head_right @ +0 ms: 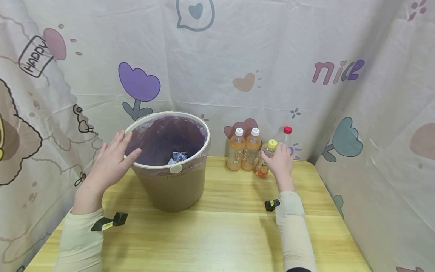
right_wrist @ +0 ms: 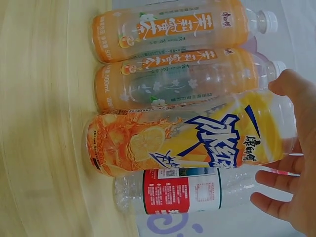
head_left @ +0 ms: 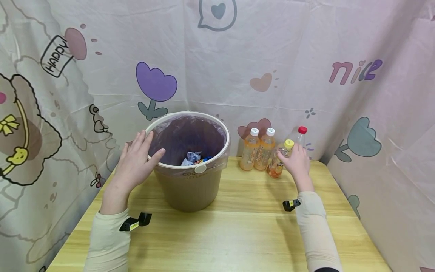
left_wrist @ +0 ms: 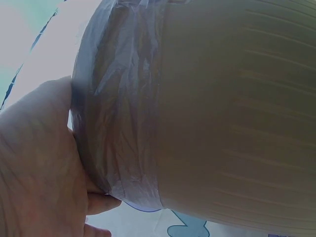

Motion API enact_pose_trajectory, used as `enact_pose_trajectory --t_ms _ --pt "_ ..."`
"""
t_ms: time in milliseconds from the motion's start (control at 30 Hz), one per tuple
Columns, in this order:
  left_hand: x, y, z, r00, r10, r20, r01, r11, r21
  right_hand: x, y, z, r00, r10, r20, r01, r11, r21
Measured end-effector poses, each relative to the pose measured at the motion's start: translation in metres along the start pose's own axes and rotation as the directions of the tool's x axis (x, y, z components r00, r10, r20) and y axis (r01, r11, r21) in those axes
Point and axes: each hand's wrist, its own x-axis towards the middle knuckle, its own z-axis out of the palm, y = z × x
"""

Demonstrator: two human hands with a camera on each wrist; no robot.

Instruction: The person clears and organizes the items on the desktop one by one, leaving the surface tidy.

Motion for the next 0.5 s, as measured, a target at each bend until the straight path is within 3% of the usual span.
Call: enact_pose_trajectory --t_ms 500 --pt "0.0 0.0 -0.001 1.0 0.004 -0.004 -0.004 1.0 0.003 -0.012 -0.004 0.001 0.996 -0.053 -0.067 0.057 0.997 0.055"
